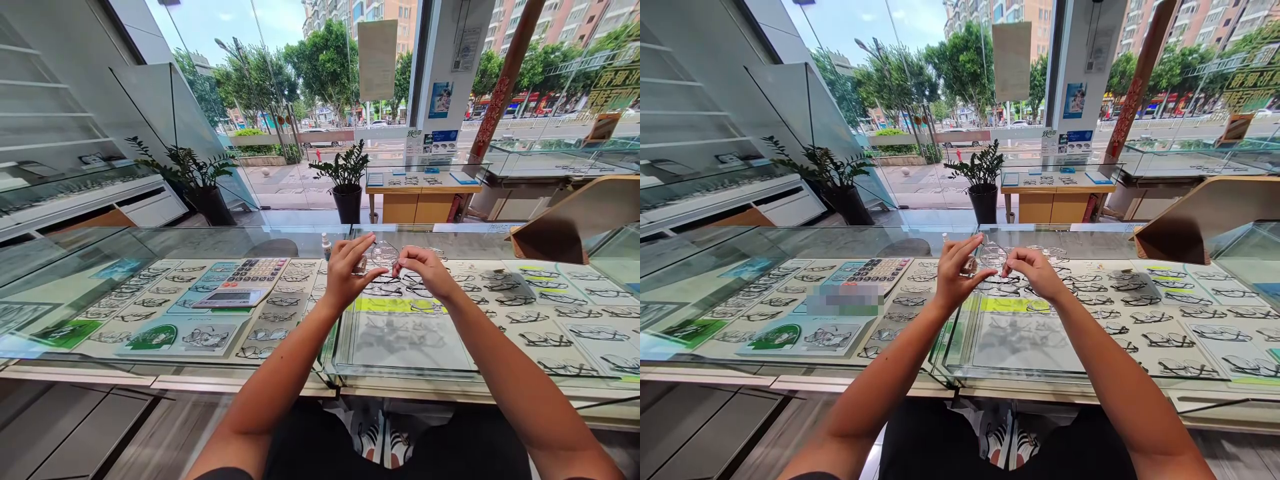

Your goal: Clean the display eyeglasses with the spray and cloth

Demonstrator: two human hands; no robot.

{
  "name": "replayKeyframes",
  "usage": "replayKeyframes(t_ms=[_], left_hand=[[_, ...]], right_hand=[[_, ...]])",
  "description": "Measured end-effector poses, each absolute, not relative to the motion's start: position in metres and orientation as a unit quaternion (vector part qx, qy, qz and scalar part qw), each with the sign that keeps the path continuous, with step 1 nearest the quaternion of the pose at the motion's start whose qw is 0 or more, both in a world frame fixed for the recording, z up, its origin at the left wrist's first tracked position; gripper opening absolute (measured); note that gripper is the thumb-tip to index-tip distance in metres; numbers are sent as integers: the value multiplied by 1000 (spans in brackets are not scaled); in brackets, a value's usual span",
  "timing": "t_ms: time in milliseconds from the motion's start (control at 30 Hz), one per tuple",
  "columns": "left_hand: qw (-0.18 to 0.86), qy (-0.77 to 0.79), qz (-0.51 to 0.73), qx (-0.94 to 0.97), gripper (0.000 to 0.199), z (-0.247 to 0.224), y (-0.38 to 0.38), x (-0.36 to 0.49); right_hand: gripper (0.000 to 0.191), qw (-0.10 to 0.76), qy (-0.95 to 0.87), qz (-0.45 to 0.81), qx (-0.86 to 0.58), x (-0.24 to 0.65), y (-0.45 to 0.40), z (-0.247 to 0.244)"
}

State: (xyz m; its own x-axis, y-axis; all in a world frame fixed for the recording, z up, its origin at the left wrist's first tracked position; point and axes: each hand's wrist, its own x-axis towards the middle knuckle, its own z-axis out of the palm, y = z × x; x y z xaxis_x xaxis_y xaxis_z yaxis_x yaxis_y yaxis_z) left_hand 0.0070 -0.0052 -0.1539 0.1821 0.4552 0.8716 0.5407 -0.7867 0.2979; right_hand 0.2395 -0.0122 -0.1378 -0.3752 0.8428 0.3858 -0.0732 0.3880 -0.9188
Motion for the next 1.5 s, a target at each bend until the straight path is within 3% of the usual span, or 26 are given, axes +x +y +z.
replayKeyframes(t_ms=[300, 400, 467, 600, 867, 1167, 1333, 1500], left_hand=[[53, -299, -563, -769, 63, -158, 0, 4], [51, -302, -587, -749, 62, -154, -2, 3], [73, -314, -604, -729, 62, -146, -4, 1], [154, -306, -654, -675, 63, -110, -10, -5], [175, -259, -725, -614, 59, -18, -38, 6], [141, -270, -714, -630, 53, -4, -52, 9], [105, -238, -756, -600, 14, 1, -48, -1], [26, -195, -768, -610, 23, 6, -40, -4]], right_hand=[[28, 478, -705, 445, -278, 242, -13, -141], [21, 505, -719, 384, -284, 243, -19, -139], [27, 531, -732, 313, -289, 243, -25, -132], [57, 553, -762, 121, -314, 243, -38, -101], [57, 660, -701, -47, -266, 237, -63, -16], [53, 691, -675, -48, -254, 238, -62, -8], [54, 691, -672, -60, -259, 242, -51, -11], [53, 677, -684, -62, -263, 242, -42, -11]])
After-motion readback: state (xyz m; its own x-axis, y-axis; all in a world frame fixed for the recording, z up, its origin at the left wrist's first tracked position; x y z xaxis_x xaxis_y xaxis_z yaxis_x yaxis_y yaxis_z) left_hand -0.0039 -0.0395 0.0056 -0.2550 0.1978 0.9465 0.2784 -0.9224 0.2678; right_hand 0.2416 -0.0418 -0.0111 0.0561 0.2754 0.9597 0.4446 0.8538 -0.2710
